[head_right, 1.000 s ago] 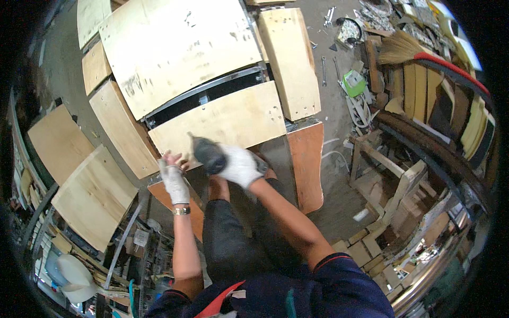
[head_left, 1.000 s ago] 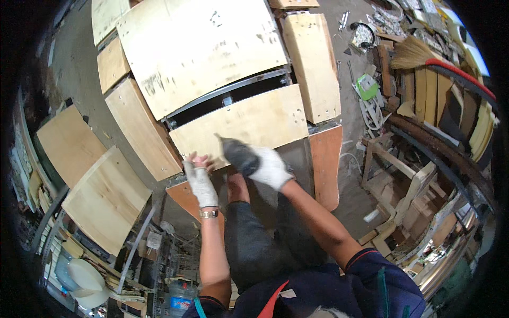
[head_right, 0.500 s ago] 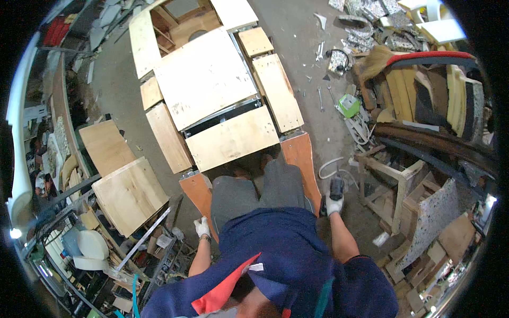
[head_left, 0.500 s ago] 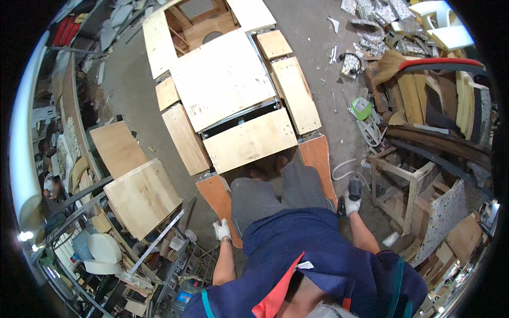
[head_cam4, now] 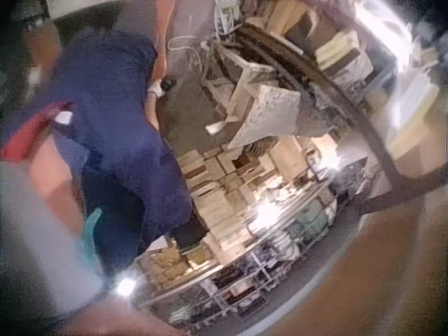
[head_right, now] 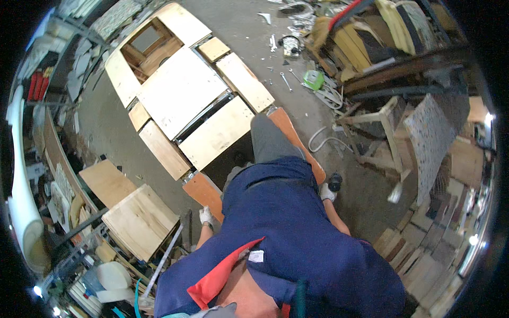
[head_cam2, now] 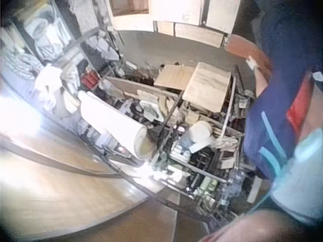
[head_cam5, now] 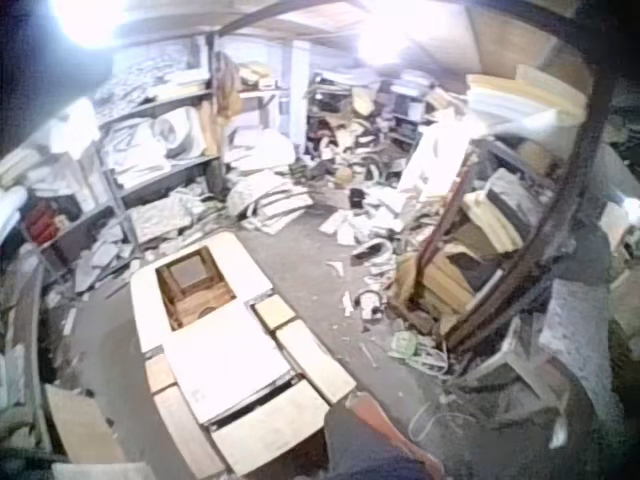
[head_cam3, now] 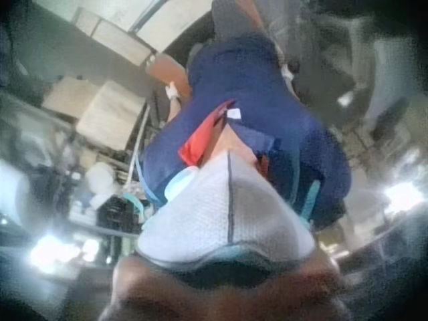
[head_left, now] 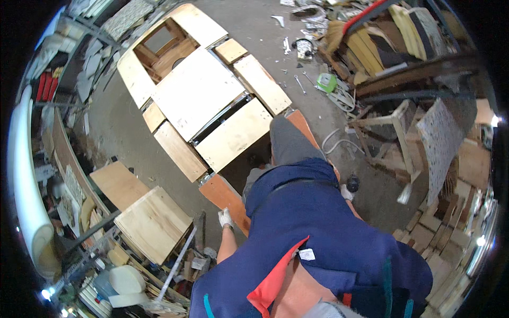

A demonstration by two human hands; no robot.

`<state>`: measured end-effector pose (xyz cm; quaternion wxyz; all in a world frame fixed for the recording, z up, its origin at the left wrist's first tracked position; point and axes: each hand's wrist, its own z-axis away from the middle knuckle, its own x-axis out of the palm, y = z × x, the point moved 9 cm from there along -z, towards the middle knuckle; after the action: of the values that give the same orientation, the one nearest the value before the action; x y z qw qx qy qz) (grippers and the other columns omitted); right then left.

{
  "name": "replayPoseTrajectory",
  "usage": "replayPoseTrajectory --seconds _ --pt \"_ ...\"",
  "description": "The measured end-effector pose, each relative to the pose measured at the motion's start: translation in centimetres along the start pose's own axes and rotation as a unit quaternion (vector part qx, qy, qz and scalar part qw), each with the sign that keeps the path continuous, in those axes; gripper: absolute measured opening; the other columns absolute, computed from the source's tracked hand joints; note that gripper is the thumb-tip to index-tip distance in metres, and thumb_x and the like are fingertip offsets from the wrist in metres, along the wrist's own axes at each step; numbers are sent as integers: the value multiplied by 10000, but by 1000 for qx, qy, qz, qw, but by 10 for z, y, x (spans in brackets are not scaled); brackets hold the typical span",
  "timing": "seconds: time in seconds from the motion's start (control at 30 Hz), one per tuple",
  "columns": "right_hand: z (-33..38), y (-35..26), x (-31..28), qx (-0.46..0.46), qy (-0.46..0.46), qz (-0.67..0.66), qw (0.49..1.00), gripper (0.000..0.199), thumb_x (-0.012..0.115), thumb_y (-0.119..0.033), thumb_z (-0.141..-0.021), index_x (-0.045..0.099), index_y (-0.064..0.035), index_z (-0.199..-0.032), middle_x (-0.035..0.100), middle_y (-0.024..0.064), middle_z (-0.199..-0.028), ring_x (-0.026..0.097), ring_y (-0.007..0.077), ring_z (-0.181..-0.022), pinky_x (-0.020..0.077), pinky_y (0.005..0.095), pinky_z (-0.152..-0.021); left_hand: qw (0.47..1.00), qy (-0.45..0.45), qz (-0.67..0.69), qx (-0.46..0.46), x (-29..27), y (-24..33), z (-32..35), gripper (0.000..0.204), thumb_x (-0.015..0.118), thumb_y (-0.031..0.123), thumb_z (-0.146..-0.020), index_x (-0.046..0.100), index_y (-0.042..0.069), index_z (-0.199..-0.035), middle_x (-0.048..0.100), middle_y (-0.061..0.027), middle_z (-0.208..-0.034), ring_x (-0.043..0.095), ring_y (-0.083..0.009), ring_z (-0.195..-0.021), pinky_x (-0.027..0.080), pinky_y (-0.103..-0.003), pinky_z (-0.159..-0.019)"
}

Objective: The person assembles a wooden furniture frame by positioning and securing wooden panels using a cordless drill. They align panels, insert screws, and fasten them to the frame, working methodically across multiple sections.

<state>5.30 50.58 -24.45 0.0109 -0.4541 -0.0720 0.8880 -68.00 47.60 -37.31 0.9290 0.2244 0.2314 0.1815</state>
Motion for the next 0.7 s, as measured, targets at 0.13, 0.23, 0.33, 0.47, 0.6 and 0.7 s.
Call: replayPoseTrajectory --seconds 0.13,0.23,0.33,0.47,0.6,0.7 --pt "7 51 -46 32 54 -41 997 637 716 -403 -803 664 14 -1282 721 183 -1231 682 327 -1142 509 424 -981 997 -67 -34 8 66 52 -18 364 686 406 -945 570 134 -1156 585 -44 -814 513 -168 -542 443 -331 -445" --pt "18 25 1 0 19 -40 999 635 721 -403 -808 660 14 -1284 720 180 -1230 679 325 -1140 508 423 -982 993 -57 103 13 30 91 -49 359 688 419 -957 575 152 -1169 579 -32 -817 507 -157 -557 445 -309 -459" --pt "22 1 21 -28 6 -57 998 634 726 -402 -813 657 14 -1285 719 176 -1229 677 322 -1138 507 422 -984 987 -88 125 42 34 140 -73 302 685 408 -977 558 172 -1116 565 -24 -810 515 -148 -548 424 -299 -436" --pt "2 -16 -1 -44 26 -49 998 632 733 -401 -819 652 15 -1288 718 171 -1227 673 318 -1135 506 420 -985 988 -98 98 70 84 154 -35 305 675 416 -987 546 150 -1063 575 -25 -842 550 -147 -575 447 -296 -453" --pt "-36 -70 -4 -77 20 -45 996 631 740 -400 -825 647 15 -1290 718 167 -1226 670 315 -1132 504 419 -987 992 -77 87 38 111 145 -13 320 658 430 -1000 547 144 -1091 602 -40 -879 581 -165 -574 459 -307 -442" --pt "-77 -134 1 -107 1 -36 994 630 746 -400 -829 644 15 -1292 717 163 -1224 667 312 -1130 503 418 -989 998 -52 34 -16 125 127 -5 364 618 504 -1007 528 160 -1085 609 -46 -887 590 -183 -575 448 -320 -432"
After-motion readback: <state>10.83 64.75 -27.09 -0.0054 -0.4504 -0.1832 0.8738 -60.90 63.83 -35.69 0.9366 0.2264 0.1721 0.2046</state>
